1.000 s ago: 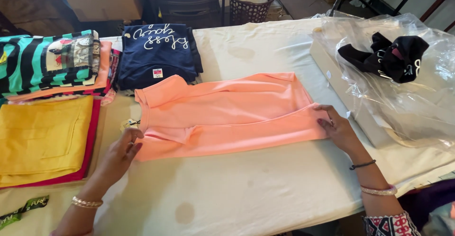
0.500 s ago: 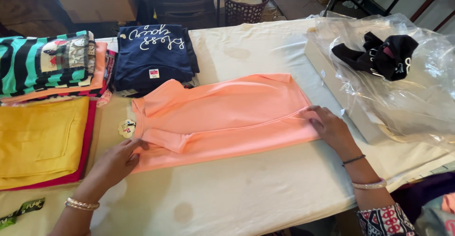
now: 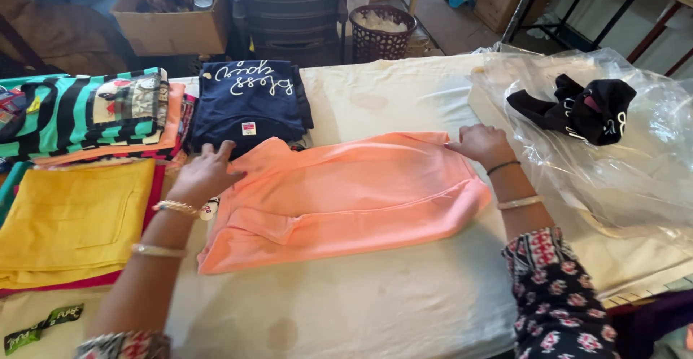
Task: The person folds a peach-colored t-shirt and a grey t-shirt on a white-covered table. They smooth out the fabric, fold the sleeves and sides, and then fold the shirts in half before stacking them.
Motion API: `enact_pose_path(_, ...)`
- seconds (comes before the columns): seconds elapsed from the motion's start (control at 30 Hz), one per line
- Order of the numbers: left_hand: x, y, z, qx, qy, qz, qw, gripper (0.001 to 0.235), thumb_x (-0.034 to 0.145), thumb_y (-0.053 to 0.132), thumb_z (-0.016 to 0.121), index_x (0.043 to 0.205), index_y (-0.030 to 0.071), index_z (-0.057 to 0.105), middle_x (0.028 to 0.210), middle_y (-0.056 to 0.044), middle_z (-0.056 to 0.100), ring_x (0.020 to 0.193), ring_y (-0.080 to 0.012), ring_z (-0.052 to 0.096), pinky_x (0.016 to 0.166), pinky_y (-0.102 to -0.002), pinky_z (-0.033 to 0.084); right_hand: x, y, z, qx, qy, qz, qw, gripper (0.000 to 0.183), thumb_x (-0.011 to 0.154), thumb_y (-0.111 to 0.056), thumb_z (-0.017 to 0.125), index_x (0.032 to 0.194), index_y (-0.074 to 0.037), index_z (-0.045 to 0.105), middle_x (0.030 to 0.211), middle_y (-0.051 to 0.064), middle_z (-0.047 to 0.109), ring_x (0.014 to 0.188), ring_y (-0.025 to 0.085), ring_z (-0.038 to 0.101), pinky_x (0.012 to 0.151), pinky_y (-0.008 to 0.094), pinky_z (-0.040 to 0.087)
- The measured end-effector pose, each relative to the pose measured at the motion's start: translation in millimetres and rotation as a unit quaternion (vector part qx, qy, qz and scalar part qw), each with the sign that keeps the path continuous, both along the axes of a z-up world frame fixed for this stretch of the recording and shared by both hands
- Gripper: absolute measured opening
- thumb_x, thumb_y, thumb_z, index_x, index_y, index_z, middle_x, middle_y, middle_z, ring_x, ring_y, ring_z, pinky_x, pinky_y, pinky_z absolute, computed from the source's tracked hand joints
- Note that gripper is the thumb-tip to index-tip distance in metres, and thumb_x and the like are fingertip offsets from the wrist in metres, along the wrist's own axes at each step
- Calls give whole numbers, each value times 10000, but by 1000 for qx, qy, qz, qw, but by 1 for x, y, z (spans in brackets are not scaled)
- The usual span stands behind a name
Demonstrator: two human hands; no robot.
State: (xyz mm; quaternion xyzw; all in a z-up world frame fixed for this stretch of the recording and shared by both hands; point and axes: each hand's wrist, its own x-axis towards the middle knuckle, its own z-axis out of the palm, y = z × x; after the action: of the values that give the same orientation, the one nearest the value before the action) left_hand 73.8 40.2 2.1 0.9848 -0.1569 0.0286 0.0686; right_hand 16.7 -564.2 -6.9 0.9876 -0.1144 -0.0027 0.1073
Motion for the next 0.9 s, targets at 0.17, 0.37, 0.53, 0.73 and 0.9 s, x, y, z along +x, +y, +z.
enact_pose_path(0.17, 7, -28, -26, -105, -69, 34, 991, 512, 815, 423, 762, 1207, 153, 574, 1170, -204, 599, 1029, -443, 656, 808, -543, 547, 25, 6, -52, 74, -78, 93, 990, 765, 847, -635, 693, 1417, -152, 530, 1302, 265, 564, 1145, 521, 541, 920, 664, 467)
enact_pose_path(0.37, 32, -11, -45, -194, -203, 6, 960, 165, 995, 176, 710, 1054, 76, 592, 913, -160, 682, 944, -394, 693, 747, -511, 536, 13, 10, -42, 349, -192, 219, 891, 410, 844, -132, 694, 1245, -163, 610, 1181, 129, 713, 1146, 335, 711, 976, 420, 539)
enact_pose_path(0.53, 5, -31, 0, -401, -187, -31, 896, 303, 880, 64, 687, 1148, 50, 547, 879, -170, 668, 801, -348, 701, 667, -456, 550, -3, 45, -18, 142, -253, 119, 949, 370, 997, -139, 628, 1356, -187, 551, 1208, 143, 622, 1032, 388, 656, 823, 507, 546)
enact_pose_path(0.73, -25, -42, 19, -237, -155, -97, 954, 228, 902, 151, 710, 1104, 99, 616, 984, -170, 707, 869, -345, 706, 717, -450, 561, 1, 25, -27, 104, -209, 61, 971, 395, 886, -229, 722, 1247, -188, 566, 1195, 154, 588, 1058, 380, 647, 785, 509, 563)
enact_pose_path(0.9, -82, -47, 16, -35, 78, -315, 945, 462, 773, 327, 837, 1163, 218, 613, 1104, -67, 651, 993, -339, 647, 827, -471, 543, -3, 8, -19, 132, -182, 40, 973, 396, 920, -320, 714, 1261, -182, 569, 1204, 120, 629, 1069, 355, 675, 868, 513, 551)
